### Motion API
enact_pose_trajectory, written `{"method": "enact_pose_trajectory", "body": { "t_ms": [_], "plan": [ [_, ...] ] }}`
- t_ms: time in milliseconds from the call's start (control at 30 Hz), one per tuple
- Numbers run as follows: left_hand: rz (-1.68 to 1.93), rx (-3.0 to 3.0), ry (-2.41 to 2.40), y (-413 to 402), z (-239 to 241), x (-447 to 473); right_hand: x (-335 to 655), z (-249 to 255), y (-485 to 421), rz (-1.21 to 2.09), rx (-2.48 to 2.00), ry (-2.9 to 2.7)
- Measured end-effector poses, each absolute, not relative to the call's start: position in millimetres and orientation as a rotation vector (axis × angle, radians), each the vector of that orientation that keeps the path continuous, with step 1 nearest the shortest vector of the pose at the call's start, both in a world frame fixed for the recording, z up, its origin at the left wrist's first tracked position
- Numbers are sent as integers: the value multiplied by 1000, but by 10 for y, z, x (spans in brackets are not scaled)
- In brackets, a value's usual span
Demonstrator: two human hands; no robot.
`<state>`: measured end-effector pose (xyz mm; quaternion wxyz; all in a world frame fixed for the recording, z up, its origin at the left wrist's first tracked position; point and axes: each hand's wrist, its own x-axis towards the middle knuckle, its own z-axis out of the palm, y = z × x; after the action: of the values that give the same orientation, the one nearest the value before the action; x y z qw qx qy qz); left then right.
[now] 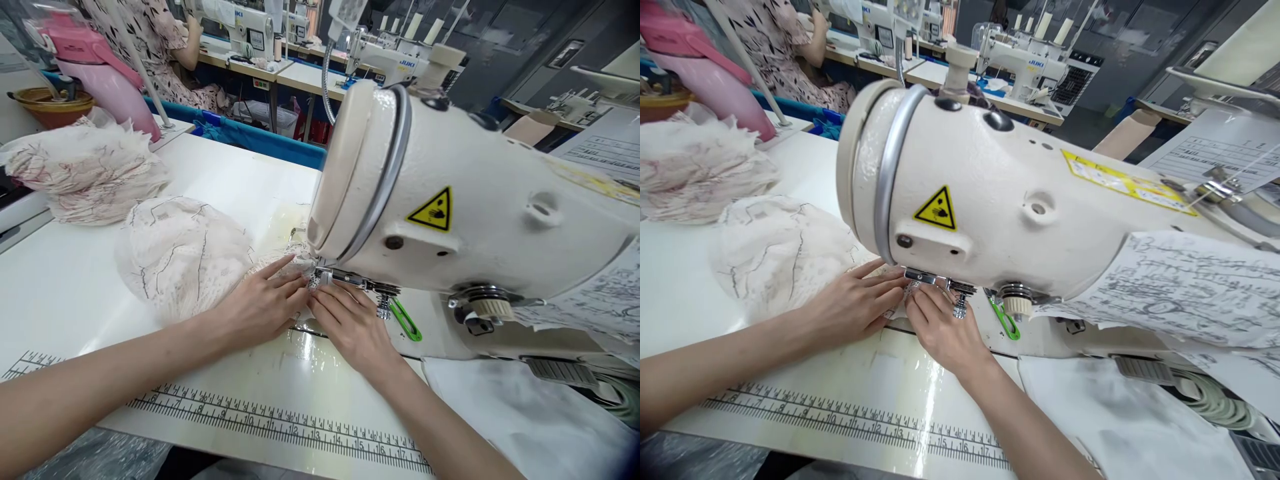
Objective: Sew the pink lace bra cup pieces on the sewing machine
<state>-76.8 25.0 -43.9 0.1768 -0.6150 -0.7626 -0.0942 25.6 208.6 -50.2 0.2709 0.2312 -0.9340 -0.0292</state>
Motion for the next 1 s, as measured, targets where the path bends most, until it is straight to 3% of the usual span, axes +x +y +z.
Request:
{"method": "enact_pose_trajectory", "body": {
  "t_ms": [233,367,600,1000],
  "plan": [
    [-274,-1722,-2188,236,-438,-754,242,-506,2087,-54,609,-2544],
    [-359,-1685,-2212,198,-362,-736,234,-489,2059,152,521,-2564],
    [-377,-1738,-1900,158,-274,-735,276,-441,2007,308,601,-2504],
    [-431,-1765,-1777,177,-283,-744,298,-397,2033,428,726,-2487]
  ]
}}
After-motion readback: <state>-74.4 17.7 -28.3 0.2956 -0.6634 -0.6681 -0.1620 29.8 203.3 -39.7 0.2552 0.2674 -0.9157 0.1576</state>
